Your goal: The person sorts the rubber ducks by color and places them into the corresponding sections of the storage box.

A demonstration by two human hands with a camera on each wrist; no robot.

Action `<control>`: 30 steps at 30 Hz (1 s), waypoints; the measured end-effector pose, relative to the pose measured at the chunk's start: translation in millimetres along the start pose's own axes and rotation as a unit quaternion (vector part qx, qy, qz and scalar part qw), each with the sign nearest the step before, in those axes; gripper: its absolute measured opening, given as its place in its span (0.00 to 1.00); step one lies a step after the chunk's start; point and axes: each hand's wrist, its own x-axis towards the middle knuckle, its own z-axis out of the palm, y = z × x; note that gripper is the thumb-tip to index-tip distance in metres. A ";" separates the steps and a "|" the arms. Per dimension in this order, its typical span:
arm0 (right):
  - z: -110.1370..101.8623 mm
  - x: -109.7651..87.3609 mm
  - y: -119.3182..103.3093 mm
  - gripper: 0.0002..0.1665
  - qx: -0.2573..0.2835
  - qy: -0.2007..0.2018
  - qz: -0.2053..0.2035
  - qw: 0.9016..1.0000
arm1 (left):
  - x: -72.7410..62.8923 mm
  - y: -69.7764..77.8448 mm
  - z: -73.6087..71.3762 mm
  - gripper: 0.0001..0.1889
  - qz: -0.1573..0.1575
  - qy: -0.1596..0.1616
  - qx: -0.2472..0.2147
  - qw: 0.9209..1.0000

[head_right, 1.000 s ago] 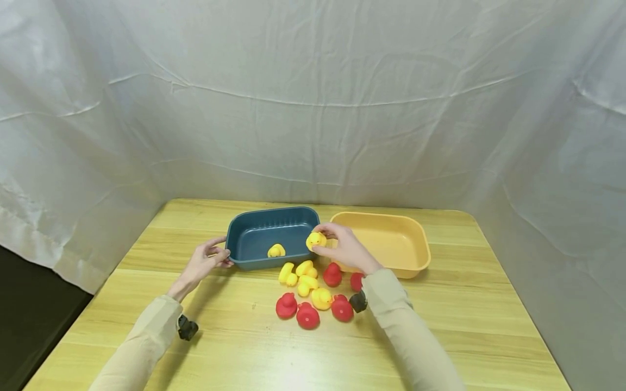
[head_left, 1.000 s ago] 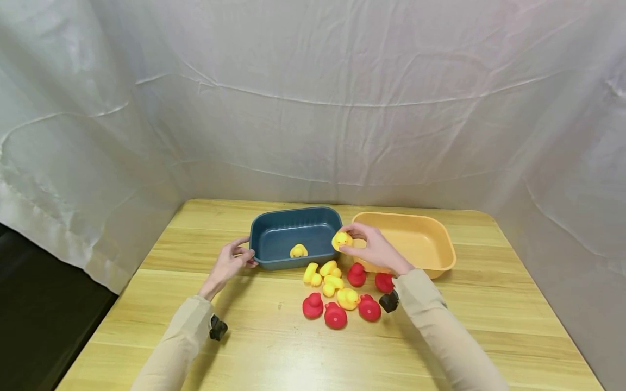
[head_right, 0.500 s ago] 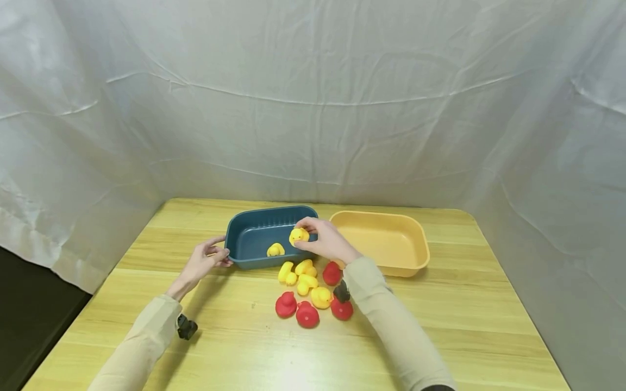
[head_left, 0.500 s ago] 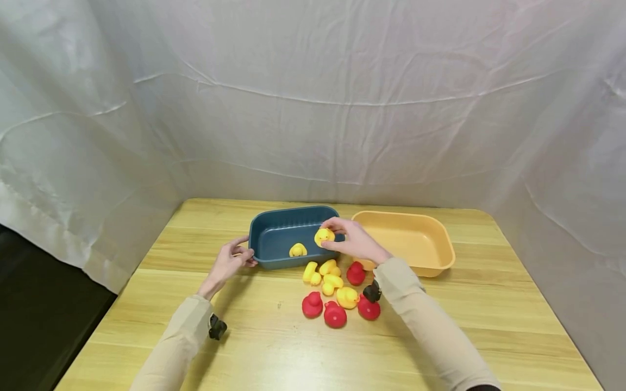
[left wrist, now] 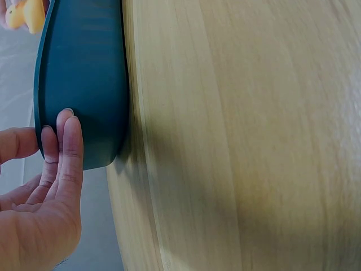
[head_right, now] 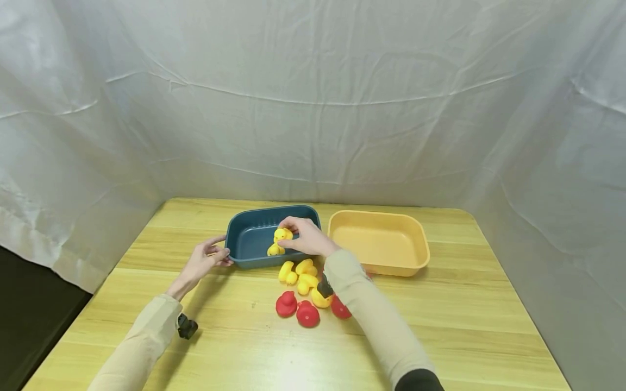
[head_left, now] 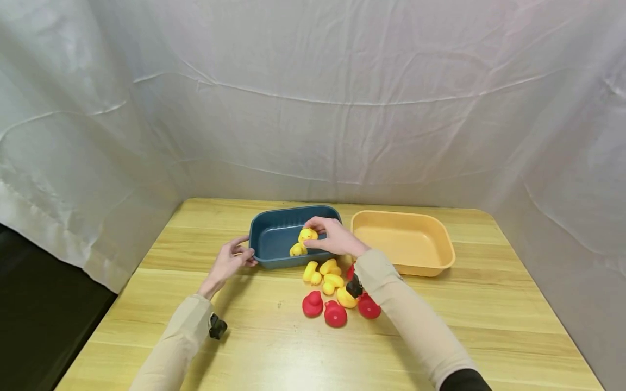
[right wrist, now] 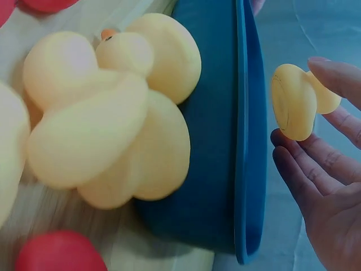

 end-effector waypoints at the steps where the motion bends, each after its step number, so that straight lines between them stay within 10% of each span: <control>1: 1.8 2.1 -0.8 0.19 0.002 -0.001 -0.002 1.000 | -0.2 0.3 -0.1 0.31 0.000 0.000 0.000 1.000; 30: 41.9 40.4 -18.9 0.26 0.024 -0.027 0.021 0.999 | -2.7 3.9 2.1 0.31 -0.001 -0.004 0.009 1.000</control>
